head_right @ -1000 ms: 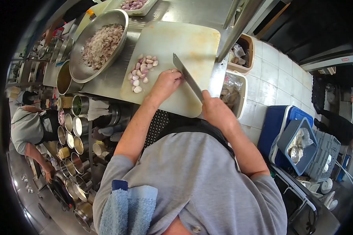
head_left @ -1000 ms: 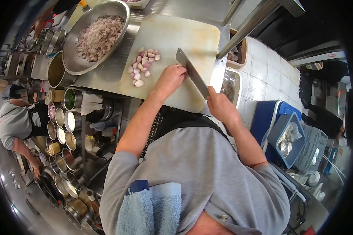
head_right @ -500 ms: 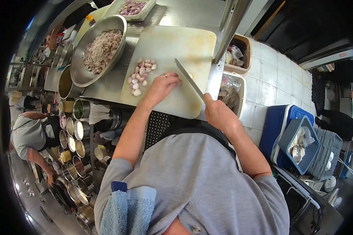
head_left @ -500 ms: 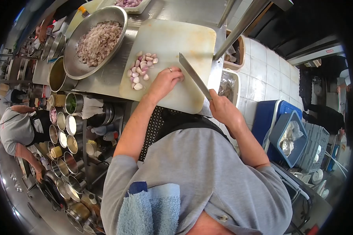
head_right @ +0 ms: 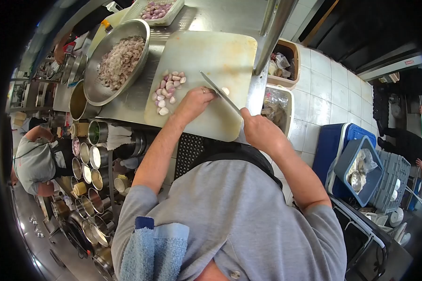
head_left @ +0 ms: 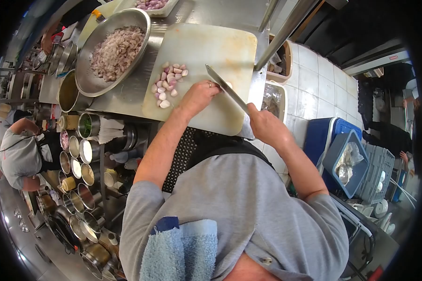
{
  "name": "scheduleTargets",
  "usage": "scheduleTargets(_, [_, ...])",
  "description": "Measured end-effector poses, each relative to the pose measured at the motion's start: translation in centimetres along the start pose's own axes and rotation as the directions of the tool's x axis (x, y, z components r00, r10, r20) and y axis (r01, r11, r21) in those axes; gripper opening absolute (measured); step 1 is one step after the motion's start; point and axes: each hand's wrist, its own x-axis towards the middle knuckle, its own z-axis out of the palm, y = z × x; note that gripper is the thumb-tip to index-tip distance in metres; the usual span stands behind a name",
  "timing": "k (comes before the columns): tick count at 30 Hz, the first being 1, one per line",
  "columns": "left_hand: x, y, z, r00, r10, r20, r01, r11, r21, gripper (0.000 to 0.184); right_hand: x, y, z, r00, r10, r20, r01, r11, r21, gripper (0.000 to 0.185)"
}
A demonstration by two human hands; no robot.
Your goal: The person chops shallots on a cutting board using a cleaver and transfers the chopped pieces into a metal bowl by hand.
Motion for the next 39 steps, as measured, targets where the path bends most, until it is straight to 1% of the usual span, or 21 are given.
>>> scheduleTargets(3, [-0.2, 0.0, 0.2, 1.000, -0.011, -0.026, 0.011, 1.000, -0.006, 0.024, -0.7, -0.3, -0.4, 0.999, 0.026, 0.038, -0.027, 0.999, 0.029, 0.018])
scheduleTargets(4, [-0.3, 0.2, 0.3, 0.999, -0.020, -0.036, 0.020, 1.000, -0.012, 0.024, -0.5, 0.0, -0.2, 0.999, 0.025, 0.040, -0.026, 0.999, 0.022, 0.019])
scheduleTargets(6, [-0.3, 0.3, 0.4, 0.998, 0.008, -0.057, -0.010, 1.000, -0.027, 0.024, 0.4, 0.3, 0.4, 0.999, 0.016, 0.042, -0.016, 1.000, 0.008, 0.020])
scheduleTargets(9, [-0.5, 0.0, 0.6, 0.997, 0.018, -0.081, -0.020, 1.000, -0.022, 0.025, -0.4, -0.3, -0.5, 1.000, 0.000, 0.020, -0.001, 0.999, 0.039, 0.019])
scheduleTargets(10, [-0.5, -0.3, 0.7, 0.996, 0.019, -0.092, -0.021, 1.000, -0.021, 0.026, -0.8, -1.1, -1.4, 0.998, 0.026, 0.056, -0.028, 0.999, 0.030, 0.017])
scheduleTargets(13, [-0.6, 0.6, 0.2, 0.997, 0.001, -0.079, 0.000, 1.000, 0.020, 0.026, 0.5, 0.0, 0.4, 1.000, -0.007, 0.016, 0.007, 1.000, 0.016, 0.016])
scheduleTargets(16, [-0.7, 0.6, 0.3, 0.993, 0.013, -0.117, -0.015, 1.000, -0.020, 0.024, 0.4, 0.0, -0.4, 0.997, -0.063, -0.033, 0.065, 0.996, 0.058, 0.016])
scheduleTargets(19, [-0.7, 0.2, 1.0, 0.985, 0.017, -0.172, -0.023, 0.999, -0.036, 0.023, -0.3, -0.5, -0.9, 1.000, -0.016, 0.019, 0.015, 0.999, 0.044, 0.015])
scheduleTargets(22, [-0.8, 0.6, 0.8, 0.986, -0.001, -0.166, 0.002, 1.000, 0.006, 0.018, 1.1, 0.5, 0.6, 0.999, -0.031, 0.028, 0.031, 0.999, 0.024, 0.016])
scheduleTargets(25, [-1.0, 0.3, 0.8, 0.986, 0.017, -0.165, -0.014, 1.000, 0.016, 0.019, 0.5, -0.2, -0.7, 0.999, -0.034, -0.004, 0.035, 0.998, 0.049, 0.016])
scheduleTargets(28, [-1.1, 0.2, 1.2, 0.981, 0.003, -0.195, -0.003, 1.000, 0.004, 0.021, -0.5, -1.1, -2.1, 0.999, 0.019, 0.048, -0.020, 0.999, 0.034, 0.016])
scheduleTargets(32, [-1.2, 0.4, 1.2, 0.977, 0.000, -0.212, -0.002, 1.000, -0.012, 0.021, -1.1, -0.8, -2.2, 0.997, 0.021, 0.068, -0.024, 0.999, 0.041, 0.015])
scheduleTargets(34, [-1.2, 0.3, 1.1, 0.977, 0.013, -0.213, -0.016, 1.000, -0.013, 0.021, -1.1, -0.6, -1.9, 0.997, 0.030, 0.075, -0.033, 0.998, 0.045, 0.015])
scheduleTargets(37, [-1.2, 0.4, 1.0, 0.982, -0.007, -0.190, 0.006, 1.000, -0.010, 0.020, 0.9, 0.0, 0.4, 0.996, 0.041, 0.082, -0.044, 0.999, 0.032, 0.014])
scheduleTargets(39, [-1.3, 0.4, 1.0, 0.983, -0.010, -0.185, 0.009, 1.000, -0.005, 0.020, 1.8, 0.6, 0.4, 0.999, -0.012, 0.034, 0.009, 0.997, 0.077, 0.015])
